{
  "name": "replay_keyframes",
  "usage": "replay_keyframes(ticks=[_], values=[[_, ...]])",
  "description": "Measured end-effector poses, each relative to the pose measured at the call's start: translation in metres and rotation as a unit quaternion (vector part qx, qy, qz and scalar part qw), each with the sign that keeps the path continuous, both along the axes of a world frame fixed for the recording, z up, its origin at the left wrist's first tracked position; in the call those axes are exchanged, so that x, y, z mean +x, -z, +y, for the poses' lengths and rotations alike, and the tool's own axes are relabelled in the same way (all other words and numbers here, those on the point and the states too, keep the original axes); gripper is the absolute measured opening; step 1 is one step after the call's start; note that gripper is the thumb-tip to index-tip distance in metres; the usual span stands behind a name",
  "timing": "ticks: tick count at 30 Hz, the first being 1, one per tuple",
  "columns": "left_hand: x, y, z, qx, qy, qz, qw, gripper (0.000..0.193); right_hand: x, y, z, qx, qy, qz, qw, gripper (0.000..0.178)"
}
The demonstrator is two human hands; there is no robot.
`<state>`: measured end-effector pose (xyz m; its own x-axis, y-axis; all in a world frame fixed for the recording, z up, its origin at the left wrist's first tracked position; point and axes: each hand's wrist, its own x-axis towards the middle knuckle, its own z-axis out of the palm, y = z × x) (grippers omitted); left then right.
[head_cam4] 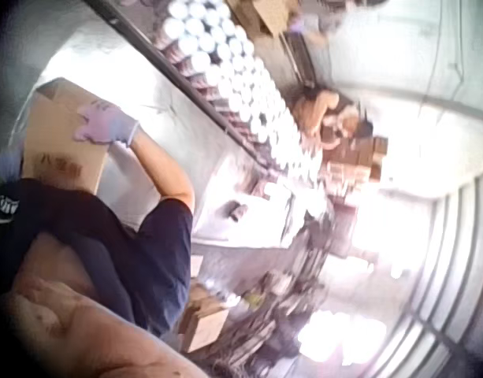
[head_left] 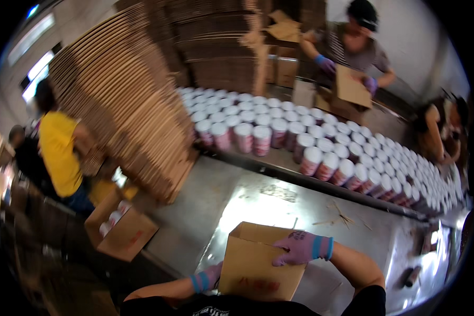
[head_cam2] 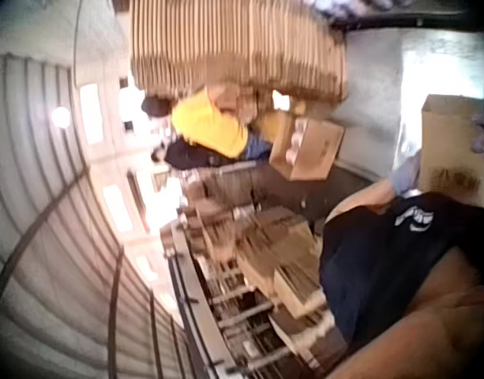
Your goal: The person assembles cardboard boxes and places white cylindrical cans from a conveyor belt into them. They fold the box flaps and move the filled boxes along the line while wearing purple gloves.
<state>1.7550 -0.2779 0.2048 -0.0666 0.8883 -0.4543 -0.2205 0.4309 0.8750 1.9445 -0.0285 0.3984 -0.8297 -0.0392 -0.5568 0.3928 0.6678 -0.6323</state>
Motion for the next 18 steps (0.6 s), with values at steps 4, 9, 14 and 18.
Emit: replay_keyframes(ticks=[4,9,14,18], values=[[0.001,-0.004,-0.036,0.123,-0.165,0.132,0.97,0.04,-0.021,-0.009,-0.04,0.162,-0.132,0.151,0.966,0.037],[-0.023,0.001,-0.093,0.116,-0.598,-0.054,0.791,0.04,-0.092,0.0,-0.093,0.345,-0.232,0.315,0.853,0.026],[-0.08,0.012,-0.187,0.062,-0.637,0.23,0.734,0.035,-0.197,0.032,-0.146,0.234,-0.167,0.485,0.826,0.011],[-0.125,-0.016,-0.226,-0.296,-0.215,0.476,0.799,0.028,-0.232,0.033,-0.167,0.228,-0.135,0.55,0.792,0.035]])
